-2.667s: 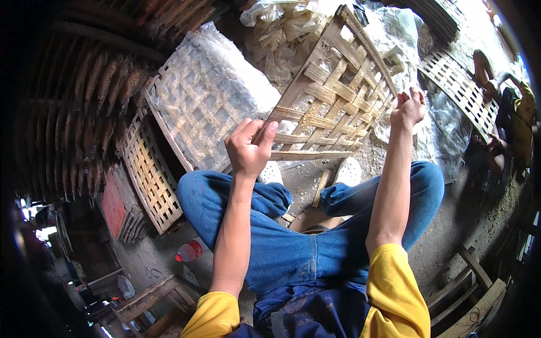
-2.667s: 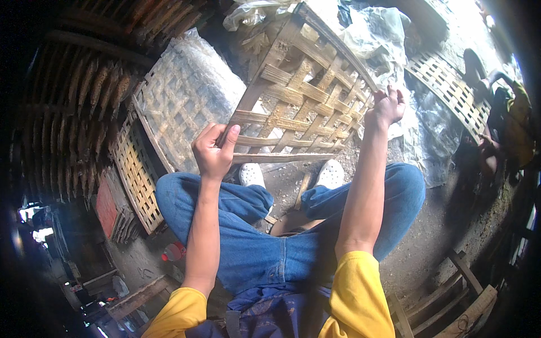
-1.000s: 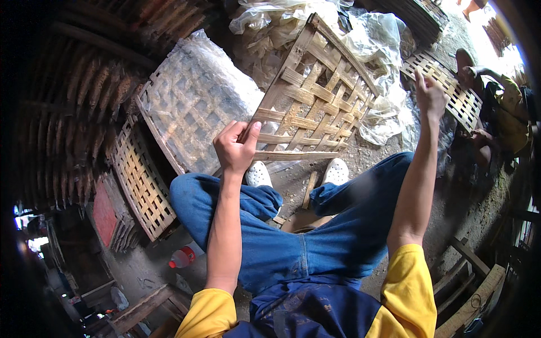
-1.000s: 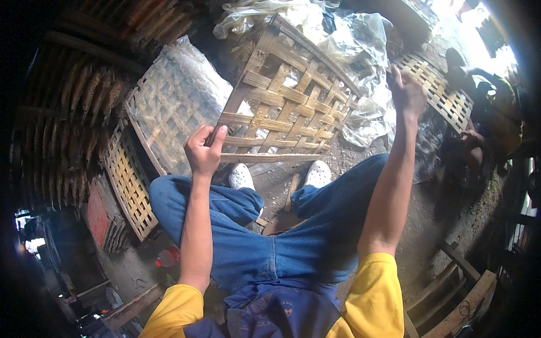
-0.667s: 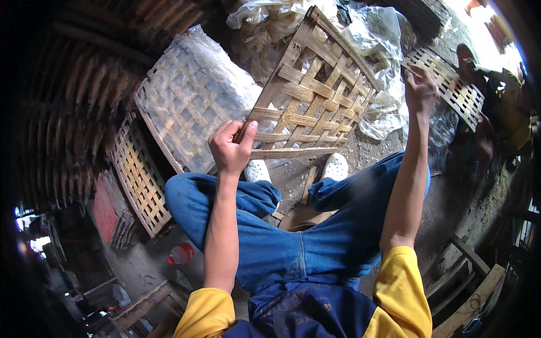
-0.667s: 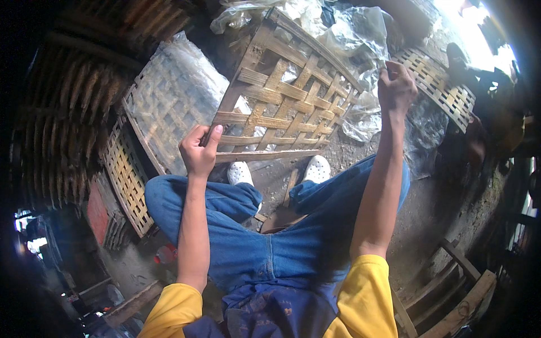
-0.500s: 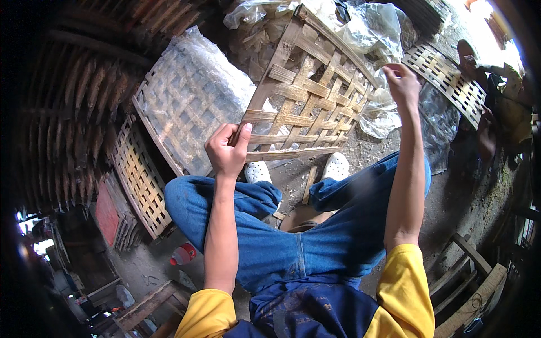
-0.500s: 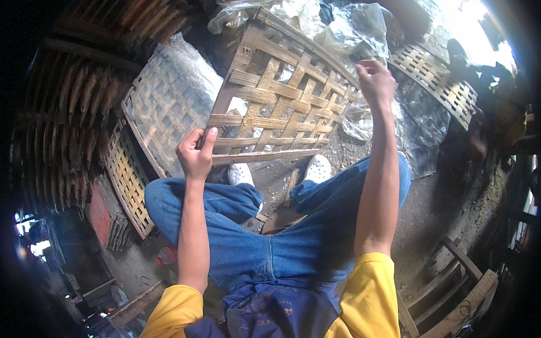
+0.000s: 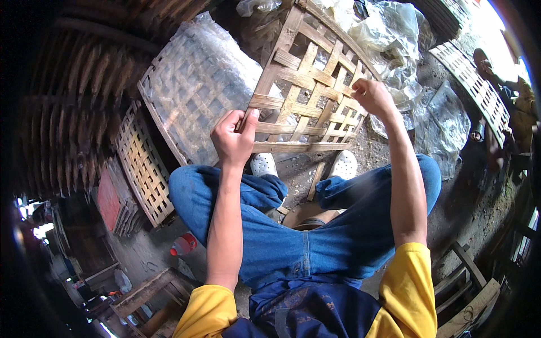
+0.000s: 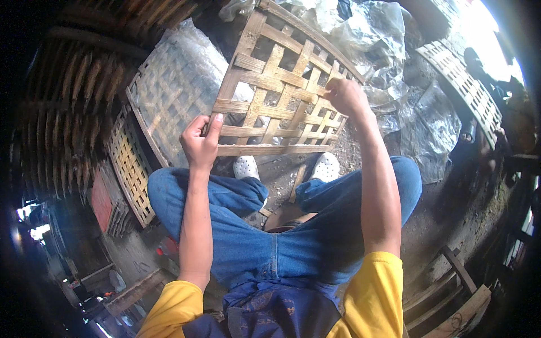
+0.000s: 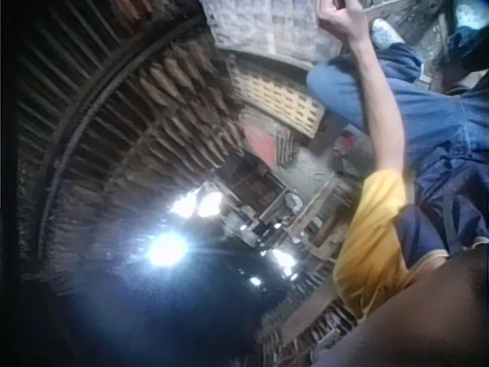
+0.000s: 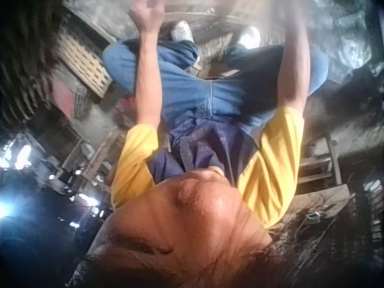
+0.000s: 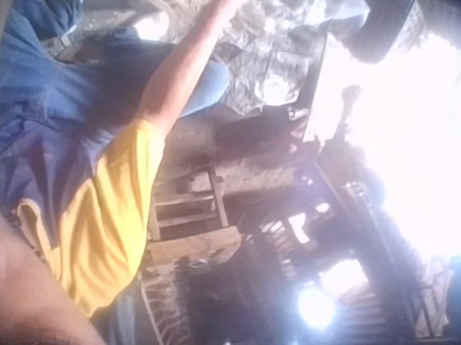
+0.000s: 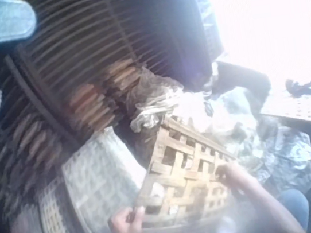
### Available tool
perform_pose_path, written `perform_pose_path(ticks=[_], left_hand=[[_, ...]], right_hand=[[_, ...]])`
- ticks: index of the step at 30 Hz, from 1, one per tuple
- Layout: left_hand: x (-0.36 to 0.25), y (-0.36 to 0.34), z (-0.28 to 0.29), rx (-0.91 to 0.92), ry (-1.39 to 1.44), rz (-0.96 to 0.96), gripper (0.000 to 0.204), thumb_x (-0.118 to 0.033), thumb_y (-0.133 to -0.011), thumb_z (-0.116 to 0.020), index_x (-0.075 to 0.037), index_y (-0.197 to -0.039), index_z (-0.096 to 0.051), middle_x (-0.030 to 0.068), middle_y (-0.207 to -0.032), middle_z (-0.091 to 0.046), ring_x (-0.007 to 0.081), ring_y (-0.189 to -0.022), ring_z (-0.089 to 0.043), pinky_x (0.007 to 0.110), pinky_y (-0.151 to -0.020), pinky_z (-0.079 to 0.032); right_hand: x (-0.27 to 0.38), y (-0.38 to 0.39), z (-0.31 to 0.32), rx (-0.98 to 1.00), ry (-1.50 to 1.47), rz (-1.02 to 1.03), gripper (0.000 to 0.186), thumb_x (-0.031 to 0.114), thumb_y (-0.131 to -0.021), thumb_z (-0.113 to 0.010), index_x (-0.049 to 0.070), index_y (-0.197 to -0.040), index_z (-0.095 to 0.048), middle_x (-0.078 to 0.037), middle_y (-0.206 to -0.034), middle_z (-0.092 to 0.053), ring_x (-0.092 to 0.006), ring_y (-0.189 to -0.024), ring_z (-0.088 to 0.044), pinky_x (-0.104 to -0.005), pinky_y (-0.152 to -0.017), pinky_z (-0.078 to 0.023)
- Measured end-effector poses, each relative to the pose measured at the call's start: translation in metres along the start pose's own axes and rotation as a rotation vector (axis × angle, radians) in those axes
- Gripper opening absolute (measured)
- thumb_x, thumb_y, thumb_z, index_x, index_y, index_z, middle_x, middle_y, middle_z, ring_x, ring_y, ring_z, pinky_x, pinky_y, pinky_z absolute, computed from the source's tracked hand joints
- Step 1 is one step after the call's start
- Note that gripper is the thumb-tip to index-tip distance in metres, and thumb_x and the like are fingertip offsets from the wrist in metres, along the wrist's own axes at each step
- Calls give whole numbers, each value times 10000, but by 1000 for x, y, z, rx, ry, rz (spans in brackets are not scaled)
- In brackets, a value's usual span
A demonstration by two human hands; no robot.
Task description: The person sits cross-legged on the floor and weaves thin wooden strips into a square lattice panel by hand. They repeatedly interlace strips, adjust the weave, and occasionally flip the panel to continue the pattern.
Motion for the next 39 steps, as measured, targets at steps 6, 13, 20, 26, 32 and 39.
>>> perform_pose_path(ticks=[6, 13, 20, 26, 32, 39], left_hand=[[-10, 1, -2, 22, 20, -67, 307, -229, -859, -773, -28, -685, -619, 65, -593, -525, 201, -525, -500, 347, -515, -376], [-34, 5, -2, 50, 41, -168, 269, -202, -848, -777, -37, -686, -640, 45, -593, -528, 178, -513, -499, 331, -501, -369], [-44, 10, 0, 65, 51, -209, 224, -193, -853, -773, -47, -715, -675, 40, -597, -534, 171, -506, -519, 327, -489, -378], [-48, 13, 0, 77, 26, -223, 200, -191, -857, -775, -57, -736, -689, 32, -613, -553, 163, -520, -547, 321, -495, -398], [-43, 12, -1, 71, 57, -200, 249, -195, -870, -772, -16, -733, -668, 27, -606, -522, 129, -531, -474, 296, -509, -354], [-45, 7, -4, 68, 42, -172, 208, -188, -852, -775, -46, -732, -680, 49, -617, -567, 178, -519, -544, 328, -508, -400]], right_hand=[[-33, -6, 30, -287, -305, -286, 322, 351, -908, -698, 137, -1141, -756, -132, -942, -757, -244, -871, -724, -356, -813, -552], [-53, 4, 37, -426, -492, -436, 511, 532, -873, -754, 50, -1045, -772, 39, -664, -561, -61, -609, -468, -261, -563, -369], [-41, 14, 41, -428, -757, -522, 418, 480, -844, -808, 78, -944, -755, 72, -639, -463, -39, -537, -344, -231, -492, -285], [-46, 9, 40, -372, -797, -448, 358, 423, -883, -781, 69, -893, -729, 73, -631, -457, -47, -542, -357, -245, -502, -295], [-36, 7, 47, -372, -558, -436, 365, 372, -924, -696, 21, -1001, -759, 13, -658, -582, -99, -627, -524, -296, -629, -451], [-42, -1, 51, -438, -428, -355, 398, 376, -932, -633, 12, -1061, -731, -113, -849, -714, -170, -810, -659, -329, -778, -501]])
Point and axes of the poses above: each hand's wrist, its own y-axis away from the middle knuckle, its own z-axis out of the back of the hand, x = y × z, the point moved 7 cm from there along -y, towards the middle knuckle
